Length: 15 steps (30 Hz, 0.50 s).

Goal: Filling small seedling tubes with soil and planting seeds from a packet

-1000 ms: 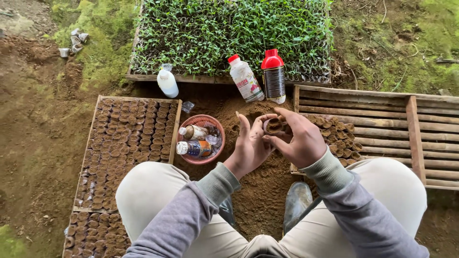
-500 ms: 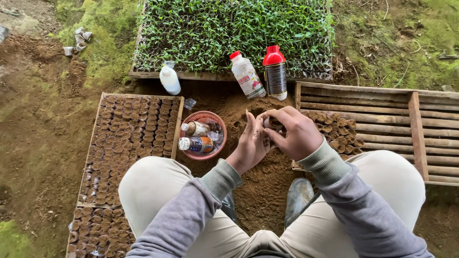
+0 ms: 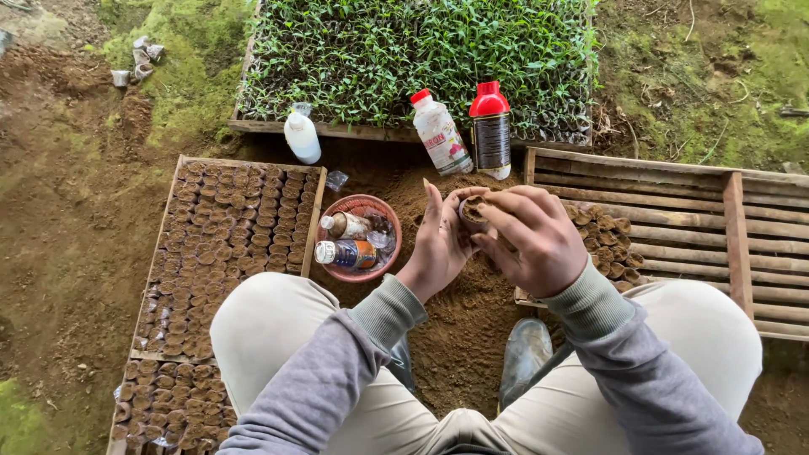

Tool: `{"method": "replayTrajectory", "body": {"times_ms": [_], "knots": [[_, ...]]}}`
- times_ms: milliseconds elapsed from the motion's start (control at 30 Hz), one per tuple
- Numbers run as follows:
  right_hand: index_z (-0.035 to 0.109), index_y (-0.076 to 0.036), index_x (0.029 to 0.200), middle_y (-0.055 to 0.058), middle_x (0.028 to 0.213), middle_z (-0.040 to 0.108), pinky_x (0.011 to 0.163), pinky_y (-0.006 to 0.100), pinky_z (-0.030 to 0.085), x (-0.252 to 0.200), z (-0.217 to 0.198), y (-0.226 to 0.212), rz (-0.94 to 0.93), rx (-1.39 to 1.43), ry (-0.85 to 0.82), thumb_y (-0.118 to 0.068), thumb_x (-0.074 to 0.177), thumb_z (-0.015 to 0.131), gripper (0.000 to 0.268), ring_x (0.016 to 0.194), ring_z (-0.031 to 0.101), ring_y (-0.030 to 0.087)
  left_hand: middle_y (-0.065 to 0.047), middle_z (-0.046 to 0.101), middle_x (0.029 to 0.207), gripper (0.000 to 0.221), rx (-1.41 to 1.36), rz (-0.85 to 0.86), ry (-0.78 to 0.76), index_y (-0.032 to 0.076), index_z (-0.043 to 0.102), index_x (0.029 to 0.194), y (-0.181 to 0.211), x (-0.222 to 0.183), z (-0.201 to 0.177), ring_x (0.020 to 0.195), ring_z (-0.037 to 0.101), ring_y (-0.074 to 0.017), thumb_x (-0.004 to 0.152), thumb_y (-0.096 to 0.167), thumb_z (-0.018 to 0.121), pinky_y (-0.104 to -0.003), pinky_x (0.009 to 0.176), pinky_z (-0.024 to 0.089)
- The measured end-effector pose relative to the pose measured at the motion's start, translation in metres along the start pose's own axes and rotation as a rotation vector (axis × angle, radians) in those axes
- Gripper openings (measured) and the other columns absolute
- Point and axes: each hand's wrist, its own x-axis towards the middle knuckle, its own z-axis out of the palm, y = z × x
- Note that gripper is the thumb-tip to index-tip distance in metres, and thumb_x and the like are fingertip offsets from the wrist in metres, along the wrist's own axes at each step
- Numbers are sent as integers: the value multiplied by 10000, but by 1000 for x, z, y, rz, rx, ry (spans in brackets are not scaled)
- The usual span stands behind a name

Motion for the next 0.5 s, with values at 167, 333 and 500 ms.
{"method": "replayTrajectory", "body": {"times_ms": [167,333,500], "knots": [[751,-144,1209,69,1222,715,1038,447,467,-5,8,0,-21,-68,-18,-334,927,731,341,1181,623,303,-142,620,1141,894,1,-10,19,42,467,1338,0,1,5,794,648,-177,986,813,184,-183,582,457],[766,-152,1171,58,1199,727,1052,462,454,-2,12,-2,-23,-42,5,-366,951,699,314,1145,624,290,-154,620,1200,898,-3,-2,30,30,486,1331,-1,4,3,800,659,-183,990,812,204,-187,543,466],[768,-118,1147,104,1195,739,1128,478,403,1,10,-5,-39,-10,46,-324,976,671,285,1144,659,289,-161,620,1231,933,4,-1,44,19,493,1332,-5,10,-4,870,656,-167,985,823,169,-173,551,471]]}}
